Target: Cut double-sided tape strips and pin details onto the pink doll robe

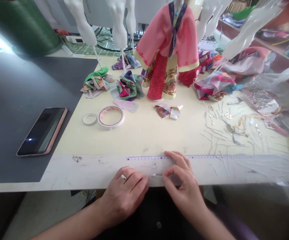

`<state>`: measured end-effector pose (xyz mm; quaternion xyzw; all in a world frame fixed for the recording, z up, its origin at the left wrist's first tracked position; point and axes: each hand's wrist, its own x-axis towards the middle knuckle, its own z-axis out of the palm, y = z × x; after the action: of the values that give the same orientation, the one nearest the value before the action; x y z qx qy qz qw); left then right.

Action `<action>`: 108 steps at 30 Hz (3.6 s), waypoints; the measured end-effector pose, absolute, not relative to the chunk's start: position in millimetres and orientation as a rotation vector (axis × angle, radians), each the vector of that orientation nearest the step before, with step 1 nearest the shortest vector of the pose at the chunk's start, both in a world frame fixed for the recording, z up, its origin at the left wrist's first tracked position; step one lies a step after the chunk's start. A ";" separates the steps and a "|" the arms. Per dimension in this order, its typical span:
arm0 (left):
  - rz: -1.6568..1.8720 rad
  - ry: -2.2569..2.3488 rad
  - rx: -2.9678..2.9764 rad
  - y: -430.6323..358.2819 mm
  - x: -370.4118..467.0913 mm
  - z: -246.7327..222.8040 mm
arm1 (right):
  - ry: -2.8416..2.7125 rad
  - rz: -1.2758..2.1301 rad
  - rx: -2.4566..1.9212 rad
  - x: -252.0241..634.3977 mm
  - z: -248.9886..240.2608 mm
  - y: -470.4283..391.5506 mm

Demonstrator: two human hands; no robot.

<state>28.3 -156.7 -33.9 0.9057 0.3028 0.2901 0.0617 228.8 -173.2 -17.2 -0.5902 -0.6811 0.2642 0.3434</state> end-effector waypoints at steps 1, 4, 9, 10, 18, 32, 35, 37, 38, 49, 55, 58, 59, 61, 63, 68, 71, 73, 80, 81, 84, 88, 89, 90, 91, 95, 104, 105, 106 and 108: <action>0.877 0.917 2.740 -157.1 28.3 -34.5 | -1.771 0.680 -1.537 228.2 -17.6 -173.7; 0.889 0.916 2.739 -158.1 28.1 -35.9 | -1.766 0.675 -1.547 227.4 -18.6 -175.5; 0.908 0.900 2.741 -157.4 28.0 -36.6 | -1.754 0.660 -1.558 226.8 -18.9 -176.6; 0.912 0.897 2.743 -157.2 28.1 -36.5 | -1.756 0.658 -1.558 226.7 -18.8 -176.5; 0.907 0.913 2.752 -157.6 27.8 -37.6 | -1.764 0.648 -1.559 226.1 -17.8 -175.1; 0.915 0.900 2.766 -156.4 28.7 -38.0 | -1.772 0.625 -1.570 225.0 -18.6 -174.3; 0.926 0.917 2.772 -156.1 28.6 -37.3 | -1.773 0.616 -1.570 224.7 -19.1 -174.3; 0.918 0.929 2.780 -155.9 28.6 -36.8 | -1.775 0.614 -1.571 224.6 -19.4 -174.4; 0.915 0.931 2.784 -155.9 28.6 -36.6 | -1.775 0.612 -1.572 224.6 -19.6 -174.4; 0.881 0.901 2.810 -157.3 29.0 -37.5 | -1.791 0.604 -1.584 224.2 -20.3 -173.9; 0.855 0.916 2.839 -157.7 31.0 -37.8 | -1.795 0.596 -1.590 224.3 -20.4 -174.6; 0.836 0.913 2.850 -158.1 31.2 -38.4 | -1.798 0.586 -1.589 223.8 -21.6 -174.8; 0.828 0.918 2.853 -158.2 31.2 -38.5 | -1.800 0.585 -1.588 223.7 -22.1 -174.8; 0.817 0.918 2.861 -158.1 31.3 -38.4 | -1.803 0.587 -1.587 223.6 -22.9 -174.6; 0.809 0.913 2.870 -157.5 31.5 -38.1 | -1.808 0.576 -1.582 223.6 -23.5 -174.4; 0.833 0.891 2.880 -155.8 32.7 -37.7 | -1.830 0.543 -1.573 224.3 -24.0 -174.7; 0.838 0.895 2.886 -155.8 32.9 -38.3 | -1.840 0.529 -1.579 224.9 -25.1 -175.0; 0.835 0.895 2.891 -156.3 32.5 -38.8 | -1.846 0.514 -1.584 225.2 -26.3 -175.3; 0.825 0.890 2.897 -157.1 32.1 -39.3 | -1.870 0.474 -1.589 224.8 -27.6 -176.0; 0.828 0.889 2.898 -156.8 32.3 -39.2 | -1.871 0.471 -1.590 224.8 -27.5 -176.0; 0.834 0.890 2.897 -156.3 32.6 -38.9 | -1.877 0.458 -1.588 224.7 -27.3 -175.7; 0.823 0.894 2.891 -156.7 32.0 -38.9 | -1.893 0.433 -1.578 224.3 -27.3 -174.7; 0.819 0.892 2.891 -156.8 31.8 -39.0 | -1.898 0.426 -1.577 224.0 -27.3 -174.3; 0.819 0.891 2.891 -157.0 31.6 -39.1 | -1.903 0.417 -1.577 223.7 -27.3 -173.9; 0.817 0.890 2.889 -157.1 31.4 -39.2 | -1.910 0.407 -1.577 223.3 -27.3 -173.5; 0.809 0.884 2.889 -157.5 31.4 -38.9 | -1.926 0.355 -1.584 221.7 -26.3 -172.5; 0.820 0.882 2.880 -156.4 31.5 -38.8 | -1.939 0.331 -1.597 222.1 -23.8 -172.1; 0.823 0.879 2.879 -156.2 31.5 -38.8 | -1.938 0.329 -1.598 222.1 -23.6 -171.7; 0.821 0.881 2.878 -156.0 31.6 -38.6 | -1.936 0.327 -1.598 222.0 -23.4 -171.2; 0.820 0.885 2.880 -156.1 31.8 -37.9 | -1.928 0.323 -1.596 221.7 -22.8 -170.2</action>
<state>31.8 -156.1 -37.9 0.9223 0.2833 0.2625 0.0098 221.7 -170.2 -22.8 -0.6026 -0.7277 0.1220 0.3041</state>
